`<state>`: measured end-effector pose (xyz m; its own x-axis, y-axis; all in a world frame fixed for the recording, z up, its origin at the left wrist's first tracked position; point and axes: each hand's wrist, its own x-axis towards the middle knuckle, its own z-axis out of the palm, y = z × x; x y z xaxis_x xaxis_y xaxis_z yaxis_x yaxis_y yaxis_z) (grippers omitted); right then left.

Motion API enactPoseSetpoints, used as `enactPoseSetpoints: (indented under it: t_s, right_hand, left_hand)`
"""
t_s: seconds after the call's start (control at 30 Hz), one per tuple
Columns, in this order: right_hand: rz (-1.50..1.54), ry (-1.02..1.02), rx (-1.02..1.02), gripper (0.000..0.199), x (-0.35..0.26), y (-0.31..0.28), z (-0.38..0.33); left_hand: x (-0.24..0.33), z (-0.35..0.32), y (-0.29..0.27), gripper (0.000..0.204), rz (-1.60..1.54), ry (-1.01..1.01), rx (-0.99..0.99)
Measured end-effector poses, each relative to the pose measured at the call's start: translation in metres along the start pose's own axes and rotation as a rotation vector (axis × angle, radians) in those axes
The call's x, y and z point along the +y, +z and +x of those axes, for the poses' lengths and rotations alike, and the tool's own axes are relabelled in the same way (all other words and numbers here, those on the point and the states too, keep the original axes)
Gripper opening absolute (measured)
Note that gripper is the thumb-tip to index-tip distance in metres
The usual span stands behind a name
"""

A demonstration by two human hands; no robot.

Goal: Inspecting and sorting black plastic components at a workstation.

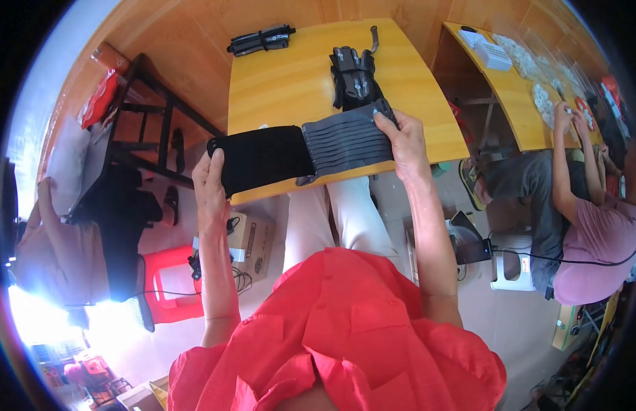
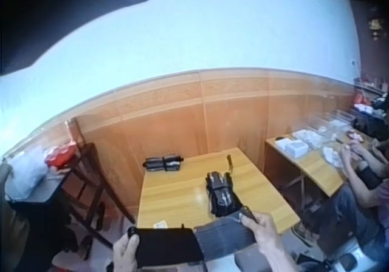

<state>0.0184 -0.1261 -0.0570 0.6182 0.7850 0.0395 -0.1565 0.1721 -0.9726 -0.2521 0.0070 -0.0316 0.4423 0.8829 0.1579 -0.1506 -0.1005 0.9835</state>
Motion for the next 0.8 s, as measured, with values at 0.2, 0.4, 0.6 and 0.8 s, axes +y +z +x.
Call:
enactPoseSetpoints:
  t_s: [0.2, 0.4, 0.6, 0.8]
  right_hand:
    - [0.028, 0.025, 0.007, 0.020, 0.004, -0.001, 0.002]
    - [-0.062, -0.040, 0.510, 0.023, 0.001, -0.111, 0.010]
    - [0.047, -0.096, 0.318, 0.024, -0.007, -0.131, 0.004]
    - [0.209, -0.075, 0.164, 0.029, -0.025, -0.080, 0.012]
  left_hand:
    - [-0.003, 0.001, 0.001, 0.027, 0.007, 0.016, 0.030]
    - [0.026, 0.003, -0.106, 0.021, 0.081, -0.071, 0.597]
    - [0.007, -0.007, -0.131, 0.023, 0.007, -0.139, 0.401]
    - [-0.024, -0.008, -0.090, 0.026, -0.195, -0.269, 0.277]
